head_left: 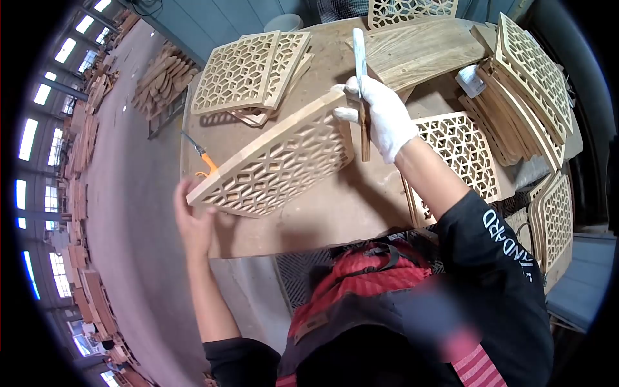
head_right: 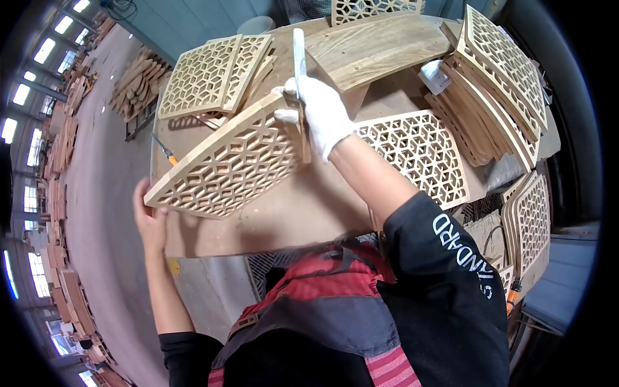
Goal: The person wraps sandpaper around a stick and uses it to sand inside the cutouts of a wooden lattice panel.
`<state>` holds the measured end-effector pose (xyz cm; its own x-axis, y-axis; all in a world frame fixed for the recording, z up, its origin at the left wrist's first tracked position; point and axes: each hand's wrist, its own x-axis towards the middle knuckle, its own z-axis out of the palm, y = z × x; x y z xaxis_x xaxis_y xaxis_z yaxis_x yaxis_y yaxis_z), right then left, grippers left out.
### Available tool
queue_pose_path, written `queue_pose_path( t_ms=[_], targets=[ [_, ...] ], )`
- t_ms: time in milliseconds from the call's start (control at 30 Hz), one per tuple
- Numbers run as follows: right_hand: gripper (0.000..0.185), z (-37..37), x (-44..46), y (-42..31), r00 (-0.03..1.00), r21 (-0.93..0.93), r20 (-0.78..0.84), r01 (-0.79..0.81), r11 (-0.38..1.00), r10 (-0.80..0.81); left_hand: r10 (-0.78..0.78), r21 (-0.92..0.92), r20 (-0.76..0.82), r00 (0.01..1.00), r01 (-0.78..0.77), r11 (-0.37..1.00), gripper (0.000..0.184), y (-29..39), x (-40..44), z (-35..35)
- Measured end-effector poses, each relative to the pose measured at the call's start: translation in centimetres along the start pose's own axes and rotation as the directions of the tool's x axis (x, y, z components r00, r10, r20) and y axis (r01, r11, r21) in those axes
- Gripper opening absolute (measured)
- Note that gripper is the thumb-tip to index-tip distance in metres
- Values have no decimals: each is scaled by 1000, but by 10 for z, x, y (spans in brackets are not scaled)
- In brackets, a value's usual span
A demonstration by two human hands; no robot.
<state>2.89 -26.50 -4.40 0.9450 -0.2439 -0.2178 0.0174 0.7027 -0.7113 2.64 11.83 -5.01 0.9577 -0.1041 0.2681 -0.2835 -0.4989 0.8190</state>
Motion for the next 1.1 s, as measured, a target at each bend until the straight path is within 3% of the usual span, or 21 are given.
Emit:
queue_pose_path(
  t_ms=[33, 133, 233, 333, 367, 467, 533, 600, 633, 667, 767, 800, 967, 1000, 1100],
  targets=[
    [16, 2, 3, 2, 1000, 1, 4, 8, 1000, -8, 138, 130, -11, 990, -135, 982, 75, 18, 12, -6],
    [16, 1, 20, 10, 999, -22, 25, 36, 999, -36, 76, 333, 231, 970, -152, 931, 68, 98, 36, 13],
    [16, 4, 25, 11, 998, -55, 47, 44, 998, -41, 315, 408, 445, 838, -503, 762, 53, 97, 65, 51],
    [16, -2, 23, 12, 995, -105, 21, 100, 989, -98, 46, 616, 453, 890, -350, 706, 46, 88, 83, 74],
    [16, -7, 19, 11, 999, -150, 14, 41, 988, -40, 195, 508, 411, 890, -401, 762, 39, 80, 85, 75],
    [18, -38, -9, 16, 993, -303, -33, 97, 948, -113, 38, 637, 297, 954, -228, 736, 38, 87, 71, 76],
    [19, -72, -28, 35, 996, -293, -16, -89, 952, 89, -4, 684, 272, 962, -190, 705, 38, 94, 65, 76],
    [22, -90, -46, 54, 977, -666, -48, -186, 722, 208, -48, 730, 229, 972, -139, 669, 37, 104, 60, 76],
    [24, -93, -51, 65, 966, -736, -46, -204, 646, 253, -99, 770, 252, 963, -138, 622, 36, 110, 59, 76],
    [27, -95, -54, 76, 953, -797, -48, -217, 564, 300, -112, 772, 292, 950, -165, 614, 36, 115, 58, 78],
    [30, -94, -46, 110, 964, -851, 24, -120, 511, 266, -154, 774, 387, 909, -230, 590, 34, 130, 57, 86],
    [30, -89, -42, 115, 953, -843, 5, -158, 514, 302, -170, 760, 398, 902, -220, 612, 34, 132, 59, 89],
    [32, -72, -24, 119, 952, -955, 47, -46, 294, 301, -218, 586, 454, 864, -105, 804, 38, 136, 83, 107],
    [33, -70, -21, 120, 951, -971, 59, -16, 238, 305, -171, 552, 456, 873, -126, 824, 40, 133, 86, 112],
    [36, -60, -15, 115, 946, -960, -7, -97, 264, 325, -72, 499, 439, 896, -176, 849, 43, 116, 95, 121]
  ],
)
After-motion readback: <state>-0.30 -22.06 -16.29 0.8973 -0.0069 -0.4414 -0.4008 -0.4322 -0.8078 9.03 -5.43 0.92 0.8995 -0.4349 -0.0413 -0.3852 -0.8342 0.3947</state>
